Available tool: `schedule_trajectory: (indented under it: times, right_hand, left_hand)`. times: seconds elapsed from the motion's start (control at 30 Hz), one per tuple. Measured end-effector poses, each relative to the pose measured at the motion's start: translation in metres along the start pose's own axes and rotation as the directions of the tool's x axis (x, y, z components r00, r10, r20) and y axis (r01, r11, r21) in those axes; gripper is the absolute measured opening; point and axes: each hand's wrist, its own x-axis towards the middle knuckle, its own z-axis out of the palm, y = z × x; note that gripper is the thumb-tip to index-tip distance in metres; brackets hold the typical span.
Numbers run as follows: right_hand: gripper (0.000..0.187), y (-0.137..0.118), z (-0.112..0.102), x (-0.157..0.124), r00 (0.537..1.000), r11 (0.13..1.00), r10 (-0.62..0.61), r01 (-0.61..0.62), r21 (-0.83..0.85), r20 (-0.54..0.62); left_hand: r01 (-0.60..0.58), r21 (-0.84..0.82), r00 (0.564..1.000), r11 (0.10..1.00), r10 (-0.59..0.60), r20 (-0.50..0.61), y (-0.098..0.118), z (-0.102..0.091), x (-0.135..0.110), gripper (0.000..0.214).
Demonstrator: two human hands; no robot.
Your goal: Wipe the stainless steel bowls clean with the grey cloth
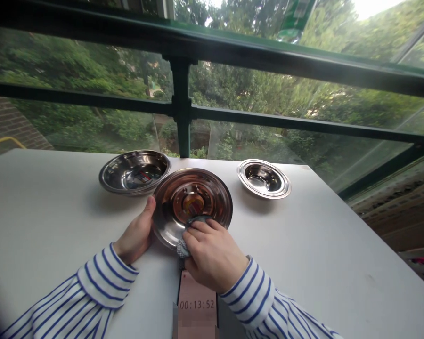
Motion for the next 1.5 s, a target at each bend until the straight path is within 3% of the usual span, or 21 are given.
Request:
schedule_trajectory:
  times: [0.2, 0.47, 0.6, 0.77, 0.97, 1.2, 1.4, 1.5]
  right_hand:
    - [0.033, 0.011, -0.002, -0.005, 0.999, 1.000, -0.021, 0.021, -0.011, -0.046]
    - [0.035, 0.022, 0.006, -0.007, 0.927, 0.989, -0.146, 0.126, -0.079, -0.345]
    - [0.035, 0.020, 0.006, -0.009, 0.945, 0.984, -0.158, 0.127, -0.124, -0.287]
    - [0.048, 0.016, 0.005, -0.013, 0.975, 0.994, -0.112, 0.108, -0.031, -0.191]
    - [0.028, 0.017, 0.009, -0.012, 0.972, 0.996, -0.041, 0.021, -0.088, -0.233]
    - [0.037, 0.018, 0.014, -0.012, 0.978, 0.992, -0.098, 0.082, -0.091, -0.182]
    - [0.036, 0.016, 0.024, -0.006, 0.965, 0.997, -0.051, 0.036, -0.063, -0.257]
    - [0.036, 0.012, 0.025, -0.005, 0.957, 1.000, -0.026, 0.030, 0.009, -0.289]
  left_hand:
    - [-0.030, 0.032, 0.999, 0.999, 0.028, 0.037, 0.003, -0.001, -0.003, 0.055]
    - [-0.086, 0.026, 0.991, 0.996, 0.083, 0.100, -0.001, -0.002, -0.001, 0.056]
    - [-0.108, 0.020, 0.989, 0.994, 0.106, 0.106, -0.003, -0.002, -0.002, 0.054]
    - [-0.103, 0.032, 0.990, 0.994, 0.099, 0.101, -0.003, -0.002, -0.003, 0.054]
    - [-0.122, 0.054, 0.989, 0.991, 0.117, 0.090, -0.003, 0.000, -0.004, 0.054]
    - [-0.139, 0.027, 0.985, 0.990, 0.135, 0.107, -0.006, 0.003, -0.005, 0.053]
    - [-0.093, 0.010, 0.977, 0.996, 0.089, 0.191, -0.013, -0.005, -0.005, 0.053]
    - [-0.140, 0.087, 0.977, 0.986, 0.124, 0.172, -0.013, -0.004, -0.006, 0.054]
